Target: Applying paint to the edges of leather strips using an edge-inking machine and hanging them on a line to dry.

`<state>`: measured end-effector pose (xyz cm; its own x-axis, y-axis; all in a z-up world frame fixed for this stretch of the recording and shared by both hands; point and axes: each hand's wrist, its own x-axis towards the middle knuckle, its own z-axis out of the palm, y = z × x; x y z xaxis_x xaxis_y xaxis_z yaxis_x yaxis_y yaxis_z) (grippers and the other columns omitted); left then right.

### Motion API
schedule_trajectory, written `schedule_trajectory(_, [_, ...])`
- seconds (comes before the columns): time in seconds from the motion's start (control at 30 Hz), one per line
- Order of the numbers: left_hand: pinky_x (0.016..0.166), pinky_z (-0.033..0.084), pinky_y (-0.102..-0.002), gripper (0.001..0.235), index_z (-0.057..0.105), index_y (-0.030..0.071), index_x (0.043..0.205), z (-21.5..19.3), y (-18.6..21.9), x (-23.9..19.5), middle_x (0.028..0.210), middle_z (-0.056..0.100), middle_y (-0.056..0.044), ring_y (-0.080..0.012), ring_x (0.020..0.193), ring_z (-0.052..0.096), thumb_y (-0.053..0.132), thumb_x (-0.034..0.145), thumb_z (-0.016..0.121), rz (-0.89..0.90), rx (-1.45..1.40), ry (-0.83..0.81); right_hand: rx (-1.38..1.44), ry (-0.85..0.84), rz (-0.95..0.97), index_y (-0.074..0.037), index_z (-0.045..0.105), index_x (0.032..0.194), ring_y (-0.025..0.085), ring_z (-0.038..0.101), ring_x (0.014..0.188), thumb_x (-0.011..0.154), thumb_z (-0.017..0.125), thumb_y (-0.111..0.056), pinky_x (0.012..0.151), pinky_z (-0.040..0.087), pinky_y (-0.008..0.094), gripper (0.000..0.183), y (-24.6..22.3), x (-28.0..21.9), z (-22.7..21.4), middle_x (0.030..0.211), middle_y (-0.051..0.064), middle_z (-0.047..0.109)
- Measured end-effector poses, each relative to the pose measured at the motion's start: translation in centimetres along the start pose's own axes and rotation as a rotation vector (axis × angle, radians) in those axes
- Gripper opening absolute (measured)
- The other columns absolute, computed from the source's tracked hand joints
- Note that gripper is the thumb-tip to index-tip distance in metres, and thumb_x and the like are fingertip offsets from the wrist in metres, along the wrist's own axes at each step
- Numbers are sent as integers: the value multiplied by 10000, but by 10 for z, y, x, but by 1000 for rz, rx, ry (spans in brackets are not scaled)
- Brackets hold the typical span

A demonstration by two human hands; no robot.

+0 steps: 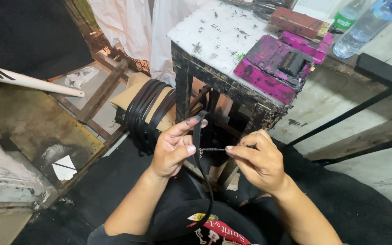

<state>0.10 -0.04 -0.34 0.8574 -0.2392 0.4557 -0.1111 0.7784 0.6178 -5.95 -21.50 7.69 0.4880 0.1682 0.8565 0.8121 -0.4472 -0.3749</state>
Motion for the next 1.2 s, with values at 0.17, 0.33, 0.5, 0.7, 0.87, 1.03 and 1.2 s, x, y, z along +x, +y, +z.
schedule_trajectory(0.17, [698, 671, -351, 656, 511, -155, 1388, -3, 12, -2, 1301, 637, -318, -260, 821, 768, -78, 770, 718, -16, 30, -3, -87, 118, -37, -15, 806, 891, 264, 608, 651, 810, 794, 54, 645, 551, 381, 107, 4, 10, -40, 768, 132, 655])
schedule_trajectory(0.33, [677, 674, -358, 660, 521, -130, 1390, -25, 13, -3, 1332, 625, -337, -291, 821, 782, -117, 756, 704, 29, 53, 41, -405, 371, -75, 143, 746, 958, 306, 563, 646, 933, 819, 109, 621, 488, 428, 84, 40, 25, -109, 806, 236, 646])
schedule_trajectory(0.5, [1003, 575, -378, 656, 485, -63, 1456, -20, 24, -2, 1400, 596, -322, -323, 1254, 651, -50, 834, 696, 3, 272, 155, -550, 205, 210, 37, 770, 1121, 233, 611, 931, 1046, 726, 21, 771, 494, 323, 88, 82, 53, -127, 1021, 157, 664])
schedule_trajectory(0.7, [808, 585, -244, 686, 494, -58, 1488, -4, 28, 10, 844, 764, -150, -131, 735, 713, 9, 857, 757, -28, 587, 251, -617, -66, 172, 2, 800, 1221, 293, 602, 999, 1077, 744, 31, 840, 478, 412, 157, 121, 67, -133, 1065, 140, 693])
schedule_trajectory(0.87, [782, 583, -217, 681, 479, -68, 1494, 3, 31, 13, 800, 749, -129, -111, 712, 691, 6, 872, 748, -25, 579, 258, -541, -94, 166, 65, 787, 1242, 290, 655, 1009, 1087, 728, 81, 841, 536, 385, 167, 120, 67, -129, 1101, 194, 706])
schedule_trajectory(1.03, [770, 582, -217, 687, 473, -68, 1500, 3, 28, 16, 826, 753, -127, -101, 731, 688, 7, 876, 749, -23, 555, 251, -513, -156, 169, 85, 765, 1294, 298, 590, 1000, 1077, 665, 156, 870, 496, 411, 250, 120, 73, -133, 1078, 179, 610])
schedule_trajectory(1.2, [769, 594, -233, 685, 466, -80, 1494, 2, 29, 19, 855, 748, -145, -130, 720, 689, 14, 879, 753, 14, 574, 253, -564, -207, 210, 103, 694, 1403, 340, 605, 1045, 1040, 619, 90, 901, 492, 459, 371, 100, 86, -128, 1166, 206, 643])
